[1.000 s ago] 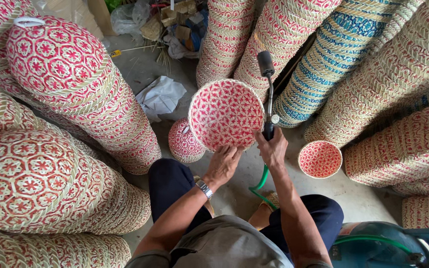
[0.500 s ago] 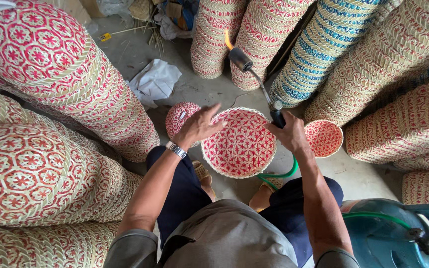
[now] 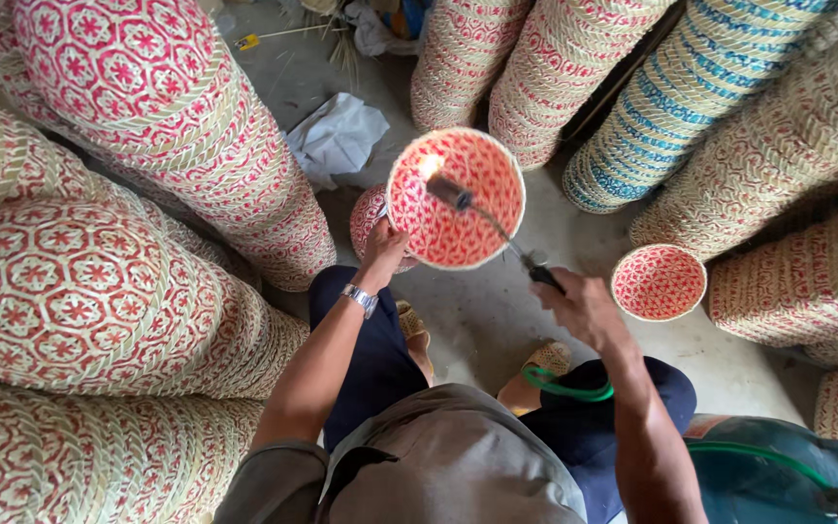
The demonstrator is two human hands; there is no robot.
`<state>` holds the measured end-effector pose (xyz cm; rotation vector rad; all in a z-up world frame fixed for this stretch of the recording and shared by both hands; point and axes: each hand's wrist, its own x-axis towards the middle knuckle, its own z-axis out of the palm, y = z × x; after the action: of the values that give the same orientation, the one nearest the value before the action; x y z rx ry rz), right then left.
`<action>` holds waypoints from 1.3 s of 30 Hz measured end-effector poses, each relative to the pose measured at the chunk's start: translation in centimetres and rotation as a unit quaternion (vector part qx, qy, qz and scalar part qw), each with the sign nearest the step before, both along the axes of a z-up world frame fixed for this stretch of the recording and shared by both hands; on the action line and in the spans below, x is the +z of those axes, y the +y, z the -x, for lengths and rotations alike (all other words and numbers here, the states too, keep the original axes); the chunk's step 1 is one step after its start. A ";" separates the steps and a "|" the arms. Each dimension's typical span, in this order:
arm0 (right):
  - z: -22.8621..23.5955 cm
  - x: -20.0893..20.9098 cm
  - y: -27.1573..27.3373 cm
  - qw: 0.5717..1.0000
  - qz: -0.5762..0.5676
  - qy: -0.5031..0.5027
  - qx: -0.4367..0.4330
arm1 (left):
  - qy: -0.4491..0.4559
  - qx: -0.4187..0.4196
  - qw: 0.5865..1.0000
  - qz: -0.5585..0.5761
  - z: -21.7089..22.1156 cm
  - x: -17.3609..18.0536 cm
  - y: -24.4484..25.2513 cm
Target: The person uses a handheld blowtorch to apply heat to the surface of woven baskets. They rotate each basket to treat different areas, then place it back into a stack. The process is repeated for multiple baskets.
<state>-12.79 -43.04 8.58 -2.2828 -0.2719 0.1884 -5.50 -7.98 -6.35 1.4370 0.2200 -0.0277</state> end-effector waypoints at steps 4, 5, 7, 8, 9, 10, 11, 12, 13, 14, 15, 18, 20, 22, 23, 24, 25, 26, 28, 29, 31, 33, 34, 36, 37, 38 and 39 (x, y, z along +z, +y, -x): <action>0.0 -1.4 3.4 0.994 0.022 -0.099 0.037 | -0.034 0.009 0.985 0.166 0.5 -0.4 -0.7; -0.1 -1.6 3.9 0.994 0.003 -0.101 0.034 | -0.043 0.016 0.982 0.182 0.5 -0.3 -0.9; -0.3 -1.7 4.3 0.996 0.037 -0.063 0.056 | -0.060 0.028 0.975 0.213 0.5 0.1 -1.1; -0.3 -1.7 4.5 0.995 0.054 -0.045 0.066 | -0.082 0.039 0.972 0.219 0.5 0.2 -1.0; -0.3 -1.7 4.6 0.993 0.063 -0.078 0.056 | -0.105 0.050 0.967 0.225 0.5 0.3 -1.0; -0.4 -1.7 4.5 0.990 0.072 -0.111 0.047 | -0.127 0.062 0.962 0.232 0.4 0.4 -0.9; -0.4 -1.6 4.5 0.986 0.081 -0.143 0.038 | -0.137 0.075 0.961 0.228 0.4 0.5 -0.9; -0.4 -1.5 4.5 0.986 0.074 -0.144 0.033 | -0.147 0.089 0.959 0.225 0.3 0.5 -0.9; -0.4 -1.5 4.4 0.987 0.067 -0.144 0.027 | -0.156 0.101 0.957 0.221 0.2 0.5 -0.9; -0.4 -1.4 4.3 0.988 0.059 -0.144 0.021 | -0.156 0.108 0.954 0.234 0.1 0.5 -0.9; -0.1 -1.3 4.2 0.989 0.066 -0.125 0.038 | -0.154 0.112 0.950 0.247 0.1 0.3 -0.9; 0.3 -0.8 3.9 0.988 0.078 -0.117 0.065 | -0.160 0.134 0.943 0.260 -0.3 0.5 -0.9; 0.9 -0.3 3.7 0.981 0.080 -0.167 0.058 | -0.175 0.157 0.939 0.251 -0.4 0.6 -0.7; 1.5 0.2 3.6 0.988 0.088 -0.129 0.003 | -0.198 0.181 0.935 0.231 -0.4 0.8 -0.5; 1.7 0.3 3.8 0.989 0.091 -0.111 -0.026 | -0.182 0.187 0.939 0.225 -0.5 1.0 -0.6; 1.6 0.5 4.0 0.992 0.077 -0.103 -0.008 | -0.166 0.192 0.942 0.220 -0.5 1.2 -0.7; 1.6 0.5 4.4 0.993 0.062 -0.096 0.007 | -0.149 0.195 0.946 0.213 -0.4 1.5 -0.9; 1.5 0.4 4.8 0.995 0.047 -0.088 0.022 | -0.152 0.187 0.944 0.225 -0.3 1.7 -1.4; 0.8 0.0 6.6 0.992 0.034 -0.116 0.020 | -0.156 0.169 0.941 0.247 0.1 2.1 -2.8; 0.5 -0.2 7.1 0.991 0.029 -0.130 0.019 | -0.146 0.171 0.940 0.255 0.2 2.3 -3.5; 0.4 -0.3 7.2 0.995 0.045 -0.088 0.034 | -0.129 0.177 0.937 0.271 0.2 2.9 -4.3; 0.4 -0.2 6.7 0.993 0.051 -0.098 0.039 | -0.125 0.183 0.934 0.279 0.0 3.6 -3.9; 0.7 -0.1 6.0 0.990 0.049 -0.128 0.036 | -0.122 0.188 0.933 0.282 -0.1 3.9 -3.5; 1.5 0.0 4.5 0.989 0.055 -0.136 0.001 | -0.144 0.200 0.920 0.304 -0.6 4.3 -2.4; 1.8 0.1 3.8 0.991 0.063 -0.114 -0.032 | -0.155 0.205 0.914 0.314 -0.7 4.4 -1.9; 2.1 0.1 3.2 0.991 0.071 -0.092 -0.065 | -0.148 0.218 0.911 0.317 -0.6 4.4 -1.6; 2.4 0.1 2.7 0.993 0.067 -0.091 -0.043 | -0.142 0.227 0.909 0.319 -0.7 4.5 -1.4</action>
<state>-15.20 -40.39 8.72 -2.4440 -0.2607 -0.0487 -4.78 -9.37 -1.88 0.6970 0.2680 0.4524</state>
